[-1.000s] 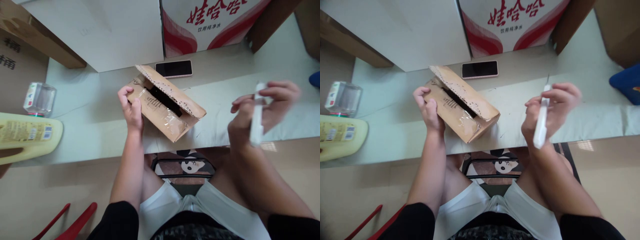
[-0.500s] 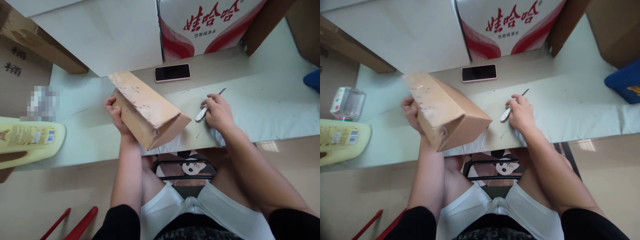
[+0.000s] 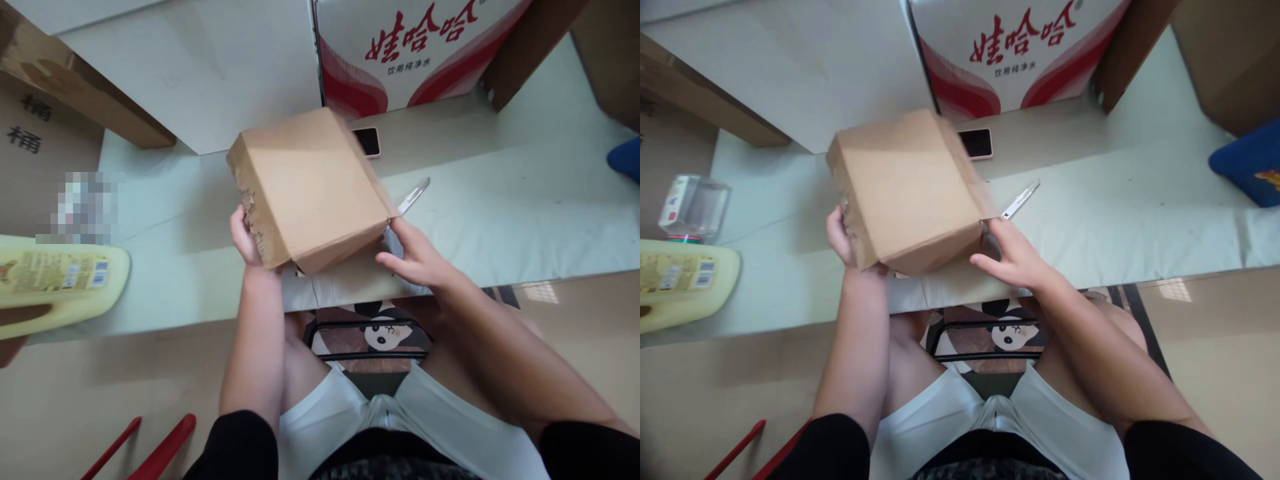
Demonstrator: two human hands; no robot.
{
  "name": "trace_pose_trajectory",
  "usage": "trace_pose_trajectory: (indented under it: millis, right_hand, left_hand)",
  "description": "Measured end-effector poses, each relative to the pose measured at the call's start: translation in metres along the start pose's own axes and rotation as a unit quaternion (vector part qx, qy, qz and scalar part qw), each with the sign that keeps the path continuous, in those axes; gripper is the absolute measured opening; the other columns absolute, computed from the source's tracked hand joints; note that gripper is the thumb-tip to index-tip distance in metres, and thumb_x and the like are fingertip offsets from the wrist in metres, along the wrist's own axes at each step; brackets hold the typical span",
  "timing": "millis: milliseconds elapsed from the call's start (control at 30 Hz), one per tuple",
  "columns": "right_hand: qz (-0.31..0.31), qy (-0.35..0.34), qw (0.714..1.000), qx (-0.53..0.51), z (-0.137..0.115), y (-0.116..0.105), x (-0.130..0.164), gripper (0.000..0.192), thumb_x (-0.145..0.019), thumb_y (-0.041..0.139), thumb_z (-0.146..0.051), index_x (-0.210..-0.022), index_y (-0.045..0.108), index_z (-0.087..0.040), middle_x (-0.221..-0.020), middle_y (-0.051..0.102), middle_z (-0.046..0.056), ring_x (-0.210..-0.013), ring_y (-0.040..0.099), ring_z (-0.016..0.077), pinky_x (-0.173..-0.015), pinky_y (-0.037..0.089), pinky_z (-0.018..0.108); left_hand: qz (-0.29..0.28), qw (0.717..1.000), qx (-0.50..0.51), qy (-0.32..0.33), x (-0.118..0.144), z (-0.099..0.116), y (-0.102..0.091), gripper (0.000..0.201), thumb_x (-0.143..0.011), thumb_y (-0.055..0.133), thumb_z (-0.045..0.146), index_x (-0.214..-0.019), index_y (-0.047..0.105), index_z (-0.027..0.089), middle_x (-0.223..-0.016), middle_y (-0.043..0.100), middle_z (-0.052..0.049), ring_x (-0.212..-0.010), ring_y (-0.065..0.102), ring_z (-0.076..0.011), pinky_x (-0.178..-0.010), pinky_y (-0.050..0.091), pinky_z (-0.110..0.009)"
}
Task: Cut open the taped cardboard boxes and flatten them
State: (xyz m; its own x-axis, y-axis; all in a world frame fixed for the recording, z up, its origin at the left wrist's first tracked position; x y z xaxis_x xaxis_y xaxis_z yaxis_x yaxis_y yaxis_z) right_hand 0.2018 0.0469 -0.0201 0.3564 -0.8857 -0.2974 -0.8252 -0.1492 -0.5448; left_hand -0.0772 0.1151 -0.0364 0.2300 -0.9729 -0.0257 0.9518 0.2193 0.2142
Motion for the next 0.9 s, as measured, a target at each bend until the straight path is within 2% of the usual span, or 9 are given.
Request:
trace_pose_trajectory:
  millis: [133,233,333,400,467,533,600,733,900]
  right_hand:
    - [0.053,0.066,0.995,0.043,0.021,-0.007,0.007,0.078,-0.085,0.060,-0.071,-0.138,0.053,-0.015,-0.125,0.067,0.021,-0.120,0.064,0.0369,-0.106,0.053,0.056]
    - [0.079,0.066,0.993,0.055,0.030,-0.012,0.006,0.075,-0.083,0.062,-0.070,-0.134,0.052,-0.015,-0.116,0.067,0.020,-0.115,0.065,0.0372,-0.101,0.055,0.055]
    - [0.101,0.039,0.993,0.044,0.029,-0.016,0.002,0.072,-0.085,0.062,-0.064,-0.137,0.049,-0.017,-0.121,0.065,0.019,-0.110,0.066,0.0329,-0.097,0.057,0.051]
    - [0.116,0.054,0.991,0.047,0.030,-0.019,0.001,0.066,-0.085,0.064,-0.059,-0.136,0.049,-0.019,-0.115,0.066,0.015,-0.100,0.066,0.0293,-0.094,0.057,0.051]
    - [0.140,0.088,0.984,0.065,0.032,-0.022,0.003,0.061,-0.082,0.069,-0.057,-0.130,0.053,-0.021,-0.107,0.067,0.011,-0.095,0.065,0.0273,-0.095,0.055,0.052]
    - [0.174,0.113,0.975,0.081,0.033,-0.026,0.005,0.060,-0.077,0.074,-0.059,-0.122,0.056,-0.023,-0.104,0.066,0.009,-0.094,0.064,0.0266,-0.094,0.054,0.052]
    - [0.208,0.125,0.967,0.076,0.032,-0.029,0.007,0.063,-0.074,0.076,-0.063,-0.119,0.057,-0.024,-0.104,0.065,0.008,-0.093,0.062,0.0256,-0.089,0.055,0.048]
    - [0.238,0.135,0.961,-0.026,0.027,-0.028,0.006,0.053,-0.080,0.070,-0.068,-0.109,0.062,-0.024,-0.095,0.065,0.006,-0.084,0.061,0.0221,-0.082,0.054,0.042]
    - [0.274,0.160,0.928,-0.195,0.028,-0.023,0.005,0.050,-0.087,0.060,-0.073,-0.079,0.061,-0.024,-0.071,0.057,0.002,-0.078,0.063,0.0199,-0.077,0.054,0.037]
  left_hand:
    - [-0.015,0.997,0.056,-0.042,0.007,0.010,0.018,0.056,-0.075,0.060,0.077,-0.091,0.065,0.024,-0.105,0.075,-0.010,-0.110,0.071,-0.0301,-0.090,0.059,-0.044]
    - [0.025,0.999,0.033,-0.024,0.009,0.013,0.018,0.035,-0.066,0.078,0.050,-0.079,0.062,0.022,-0.087,0.073,-0.006,-0.088,0.071,-0.0227,-0.080,0.059,-0.034]
    - [0.068,0.998,-0.006,0.002,0.005,0.016,0.010,0.021,-0.064,0.076,0.032,-0.069,0.059,0.021,-0.072,0.068,-0.001,-0.070,0.066,-0.0162,-0.072,0.057,-0.028]
    - [0.066,0.998,-0.011,0.005,0.005,0.019,0.005,0.017,-0.066,0.074,0.032,-0.069,0.061,0.021,-0.074,0.070,-0.001,-0.077,0.070,-0.0180,-0.077,0.059,-0.029]
    - [0.031,0.999,0.006,-0.011,0.008,0.023,0.006,0.020,-0.070,0.072,0.039,-0.077,0.066,0.021,-0.086,0.075,-0.005,-0.100,0.073,-0.0239,-0.090,0.060,-0.034]
    - [-0.020,0.999,0.026,-0.042,0.015,0.027,0.012,0.030,-0.075,0.069,0.048,-0.087,0.070,0.020,-0.102,0.078,-0.009,-0.124,0.067,-0.0301,-0.101,0.057,-0.039]
    - [-0.047,0.995,0.031,-0.076,0.023,0.028,0.018,0.037,-0.078,0.065,0.054,-0.092,0.073,0.021,-0.113,0.078,-0.011,-0.136,0.060,-0.0334,-0.105,0.057,-0.042]
    - [-0.018,0.992,0.044,-0.115,0.026,0.022,0.021,0.036,-0.083,0.063,0.055,-0.093,0.075,0.022,-0.116,0.079,-0.008,-0.134,0.062,-0.0311,-0.101,0.060,-0.038]
    - [0.025,0.992,-0.004,-0.126,0.019,0.012,0.008,0.031,-0.083,0.071,0.050,-0.086,0.072,0.019,-0.093,0.080,-0.008,-0.117,0.073,-0.0290,-0.094,0.064,-0.037]
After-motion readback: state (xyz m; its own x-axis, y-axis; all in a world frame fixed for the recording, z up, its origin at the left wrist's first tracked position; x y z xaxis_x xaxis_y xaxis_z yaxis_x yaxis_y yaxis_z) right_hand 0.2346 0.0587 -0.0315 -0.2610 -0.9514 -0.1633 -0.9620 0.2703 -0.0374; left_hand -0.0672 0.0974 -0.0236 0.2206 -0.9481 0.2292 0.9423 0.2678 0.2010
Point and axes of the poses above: each hand's wrist, its own x-axis away from the middle knuckle, its own y-axis out of the palm, z = x × y, the point moved 5 cm from there along -x, towards the middle knuckle
